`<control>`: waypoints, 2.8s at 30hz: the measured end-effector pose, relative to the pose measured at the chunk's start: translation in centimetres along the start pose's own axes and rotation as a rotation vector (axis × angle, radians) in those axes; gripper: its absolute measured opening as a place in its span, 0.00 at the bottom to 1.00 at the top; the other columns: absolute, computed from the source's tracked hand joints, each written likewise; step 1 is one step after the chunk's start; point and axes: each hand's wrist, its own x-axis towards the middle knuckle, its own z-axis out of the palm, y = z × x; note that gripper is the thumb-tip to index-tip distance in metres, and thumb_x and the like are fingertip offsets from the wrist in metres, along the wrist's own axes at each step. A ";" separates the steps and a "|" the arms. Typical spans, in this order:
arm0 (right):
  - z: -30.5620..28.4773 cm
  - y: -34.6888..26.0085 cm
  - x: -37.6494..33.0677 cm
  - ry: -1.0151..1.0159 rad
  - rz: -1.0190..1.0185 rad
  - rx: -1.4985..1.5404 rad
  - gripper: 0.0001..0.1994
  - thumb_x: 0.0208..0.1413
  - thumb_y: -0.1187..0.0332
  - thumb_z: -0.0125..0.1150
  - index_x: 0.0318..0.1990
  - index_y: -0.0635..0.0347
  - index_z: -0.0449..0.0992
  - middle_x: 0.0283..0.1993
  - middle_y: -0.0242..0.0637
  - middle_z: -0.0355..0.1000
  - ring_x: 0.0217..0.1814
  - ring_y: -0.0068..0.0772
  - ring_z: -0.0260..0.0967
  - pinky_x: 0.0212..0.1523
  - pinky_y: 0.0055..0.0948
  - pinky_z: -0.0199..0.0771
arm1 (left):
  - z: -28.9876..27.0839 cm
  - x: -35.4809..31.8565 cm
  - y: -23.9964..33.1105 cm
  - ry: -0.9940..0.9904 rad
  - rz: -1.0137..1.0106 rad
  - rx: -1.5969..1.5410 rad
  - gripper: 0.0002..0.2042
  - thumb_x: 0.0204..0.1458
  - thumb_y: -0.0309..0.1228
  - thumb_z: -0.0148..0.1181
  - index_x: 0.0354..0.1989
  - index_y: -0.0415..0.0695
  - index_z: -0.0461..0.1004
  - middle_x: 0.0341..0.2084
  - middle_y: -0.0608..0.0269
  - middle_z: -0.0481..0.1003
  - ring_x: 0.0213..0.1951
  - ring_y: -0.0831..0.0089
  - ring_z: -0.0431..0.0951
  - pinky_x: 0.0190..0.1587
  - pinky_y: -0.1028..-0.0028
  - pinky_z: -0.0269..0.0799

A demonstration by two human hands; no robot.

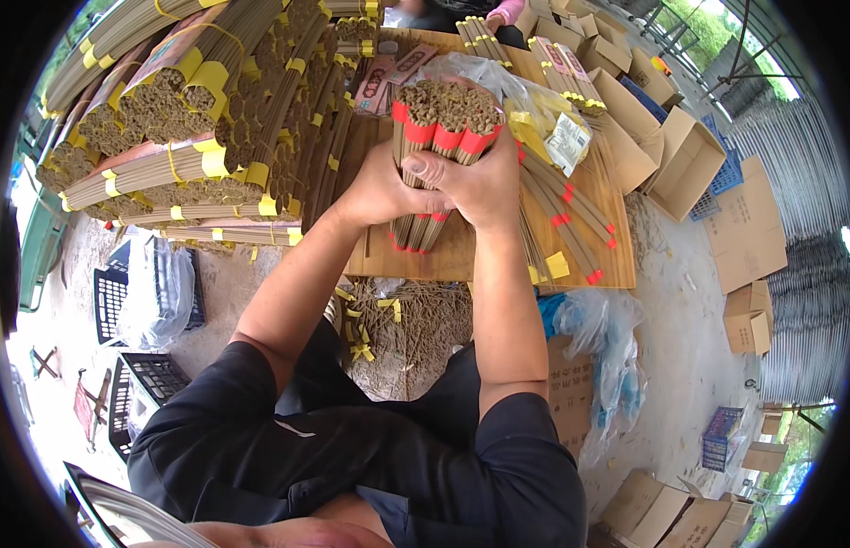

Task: The person gathers loose incense sticks from a table, aligns them into bundles, and secures them with red and yellow rubber bands. The person then places the finished bundles onto a large stack of similar bundles.

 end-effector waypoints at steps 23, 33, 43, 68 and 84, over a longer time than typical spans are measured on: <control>-1.8 0.0 -1.1 -0.089 0.009 -0.001 0.42 0.51 0.41 0.73 0.62 0.67 0.68 0.56 0.36 0.73 0.59 0.28 0.68 0.62 0.31 0.65 | -0.1 0.8 0.6 0.044 0.114 0.063 0.40 0.32 0.34 0.84 0.58 0.42 0.72 0.47 0.62 0.80 0.49 0.74 0.78 0.55 0.68 0.74; -3.2 0.6 -1.4 -0.053 0.042 -0.075 0.38 0.60 0.48 0.68 0.66 0.69 0.63 0.62 0.38 0.69 0.63 0.30 0.65 0.67 0.33 0.61 | -0.2 1.0 0.1 0.022 0.190 0.020 0.37 0.34 0.30 0.84 0.56 0.39 0.72 0.46 0.62 0.80 0.48 0.74 0.78 0.54 0.69 0.75; -2.3 -0.2 -1.1 -0.085 -0.015 0.047 0.33 0.59 0.51 0.70 0.62 0.67 0.67 0.57 0.36 0.72 0.57 0.27 0.69 0.59 0.30 0.68 | -0.2 0.7 0.9 0.008 0.112 -0.011 0.41 0.34 0.32 0.85 0.60 0.40 0.69 0.50 0.62 0.78 0.52 0.74 0.76 0.58 0.68 0.71; -4.1 -0.4 -1.8 -0.075 -0.099 -0.160 0.39 0.64 0.44 0.61 0.70 0.65 0.61 0.60 0.37 0.72 0.59 0.30 0.70 0.60 0.33 0.72 | 0.2 0.9 2.0 0.085 0.178 0.052 0.30 0.38 0.31 0.81 0.53 0.39 0.76 0.44 0.64 0.81 0.45 0.74 0.79 0.52 0.69 0.75; -14.1 21.1 9.2 0.154 0.481 -1.228 0.11 0.54 0.65 0.61 0.38 0.60 0.85 0.41 0.52 0.81 0.45 0.52 0.80 0.47 0.45 0.80 | -0.3 -0.2 1.7 0.101 0.043 0.034 0.29 0.37 0.31 0.84 0.49 0.36 0.76 0.40 0.62 0.81 0.42 0.74 0.81 0.47 0.69 0.79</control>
